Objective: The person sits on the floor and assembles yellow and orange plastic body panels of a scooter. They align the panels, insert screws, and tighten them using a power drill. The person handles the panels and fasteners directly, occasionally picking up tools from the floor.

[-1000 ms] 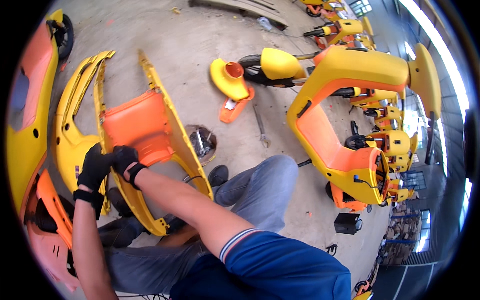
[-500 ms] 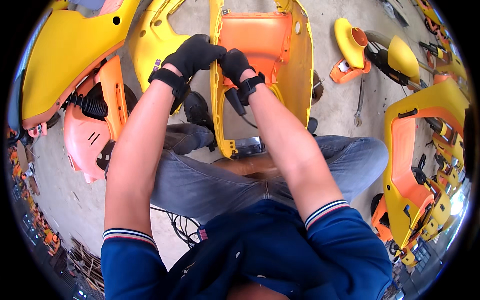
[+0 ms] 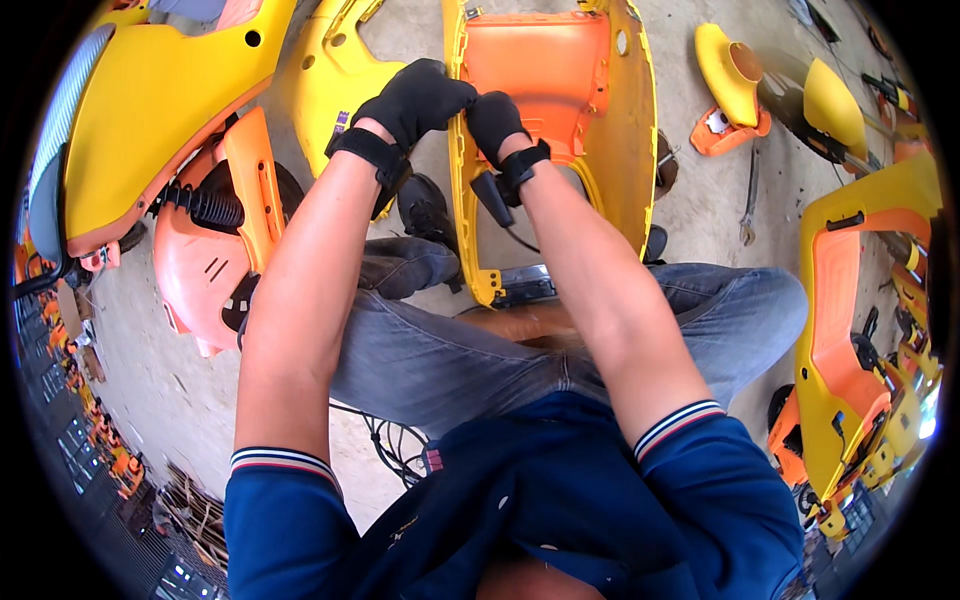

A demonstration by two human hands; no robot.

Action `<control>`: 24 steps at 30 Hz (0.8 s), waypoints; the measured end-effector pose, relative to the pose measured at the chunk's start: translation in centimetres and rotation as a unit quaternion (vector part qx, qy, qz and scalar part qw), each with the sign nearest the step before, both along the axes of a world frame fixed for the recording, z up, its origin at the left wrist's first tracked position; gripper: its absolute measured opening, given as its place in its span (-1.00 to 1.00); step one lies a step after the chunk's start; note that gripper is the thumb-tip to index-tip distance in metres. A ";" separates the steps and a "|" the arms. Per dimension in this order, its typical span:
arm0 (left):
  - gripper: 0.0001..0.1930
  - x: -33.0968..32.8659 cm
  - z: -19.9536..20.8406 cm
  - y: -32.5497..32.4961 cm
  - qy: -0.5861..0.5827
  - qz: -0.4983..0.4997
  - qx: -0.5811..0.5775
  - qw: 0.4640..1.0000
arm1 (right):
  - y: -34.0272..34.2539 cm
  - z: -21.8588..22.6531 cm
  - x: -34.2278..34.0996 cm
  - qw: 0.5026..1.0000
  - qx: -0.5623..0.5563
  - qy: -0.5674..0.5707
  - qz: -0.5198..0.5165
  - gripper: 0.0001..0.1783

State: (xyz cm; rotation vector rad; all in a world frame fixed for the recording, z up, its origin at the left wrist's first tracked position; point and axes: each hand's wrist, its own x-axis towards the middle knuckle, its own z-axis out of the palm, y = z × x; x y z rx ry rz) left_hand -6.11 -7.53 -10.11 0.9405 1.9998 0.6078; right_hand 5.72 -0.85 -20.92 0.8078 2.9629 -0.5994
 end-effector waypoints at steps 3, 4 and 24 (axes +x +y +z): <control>-0.57 0.1 0.4 -0.3 -0.014 0.012 0.028 0.999 | 0.5 -2.1 0.5 0.996 0.017 0.039 0.075 -0.78; -0.53 0.1 0.7 -0.4 -0.024 0.021 0.040 0.999 | 0.6 -2.5 0.6 0.996 0.001 0.059 0.069 -0.78; -0.64 0.4 1.2 -0.1 0.031 -0.027 -0.006 0.999 | 0.1 -0.2 0.3 0.997 -0.047 0.058 -0.001 -0.82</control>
